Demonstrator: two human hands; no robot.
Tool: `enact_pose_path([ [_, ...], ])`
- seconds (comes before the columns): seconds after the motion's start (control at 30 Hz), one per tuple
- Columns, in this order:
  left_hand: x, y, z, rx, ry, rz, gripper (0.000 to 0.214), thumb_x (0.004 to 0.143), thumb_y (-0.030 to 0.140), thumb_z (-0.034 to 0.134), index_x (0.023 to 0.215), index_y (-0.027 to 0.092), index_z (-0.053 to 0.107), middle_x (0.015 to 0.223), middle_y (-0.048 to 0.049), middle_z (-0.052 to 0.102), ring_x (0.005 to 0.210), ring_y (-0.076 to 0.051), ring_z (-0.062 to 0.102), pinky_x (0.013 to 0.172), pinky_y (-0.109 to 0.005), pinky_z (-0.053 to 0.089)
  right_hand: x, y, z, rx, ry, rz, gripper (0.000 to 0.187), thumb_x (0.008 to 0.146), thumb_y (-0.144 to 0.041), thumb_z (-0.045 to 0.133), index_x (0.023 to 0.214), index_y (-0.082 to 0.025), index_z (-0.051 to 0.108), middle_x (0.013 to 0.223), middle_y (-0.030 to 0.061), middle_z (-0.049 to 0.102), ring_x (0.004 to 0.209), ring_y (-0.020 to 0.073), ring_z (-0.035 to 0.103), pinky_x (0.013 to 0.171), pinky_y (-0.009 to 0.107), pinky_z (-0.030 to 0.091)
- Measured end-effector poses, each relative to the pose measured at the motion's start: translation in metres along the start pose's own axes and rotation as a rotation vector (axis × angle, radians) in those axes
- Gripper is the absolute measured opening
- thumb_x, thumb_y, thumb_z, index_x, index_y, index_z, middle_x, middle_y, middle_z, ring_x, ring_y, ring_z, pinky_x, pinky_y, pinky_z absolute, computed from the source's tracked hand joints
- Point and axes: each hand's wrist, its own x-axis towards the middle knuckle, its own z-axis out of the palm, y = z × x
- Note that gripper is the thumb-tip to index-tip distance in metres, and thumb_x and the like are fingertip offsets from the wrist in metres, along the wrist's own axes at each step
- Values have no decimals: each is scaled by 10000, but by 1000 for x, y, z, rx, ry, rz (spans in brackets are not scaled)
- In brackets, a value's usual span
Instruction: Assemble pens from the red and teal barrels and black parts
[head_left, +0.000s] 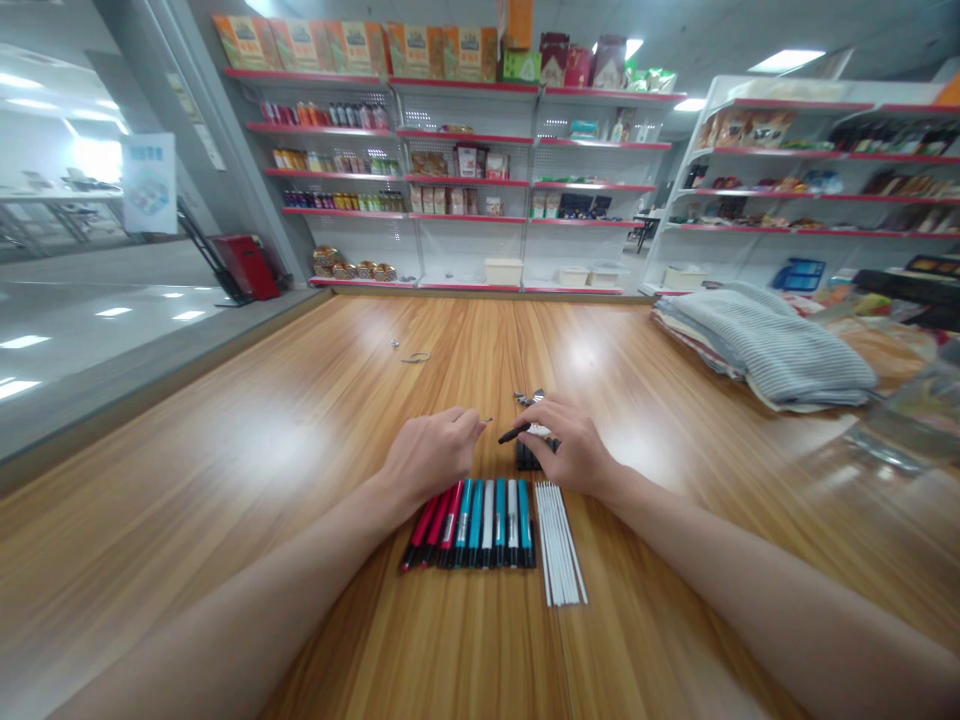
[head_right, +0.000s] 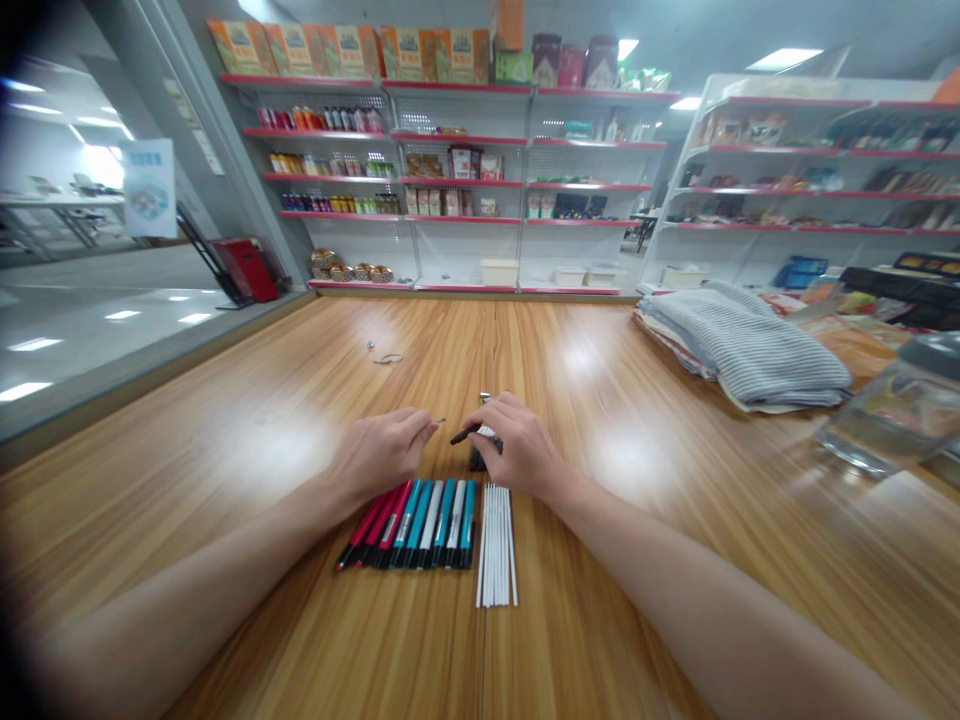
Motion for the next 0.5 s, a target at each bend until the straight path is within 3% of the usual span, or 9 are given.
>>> enact_pose_path([
  [0.27, -1, -2, 2, 7, 0, 14, 340, 979, 369, 298, 827, 201, 552, 792, -44, 638, 692, -193, 615, 519, -285, 287, 2, -7, 0, -173, -213, -124, 221, 855, -96, 503, 1013, -193, 624, 932, 57, 666, 903, 213, 513, 837, 410, 394],
  [0.5, 0, -2, 2, 0, -2, 5, 343, 974, 365, 311, 819, 191, 563, 785, -54, 639, 688, -187, 612, 520, -277, 293, 3, -4, 5, -246, -236, -150, 217, 852, -103, 521, 1001, -216, 631, 1042, 40, 670, 977, 226, 488, 866, 423, 338],
])
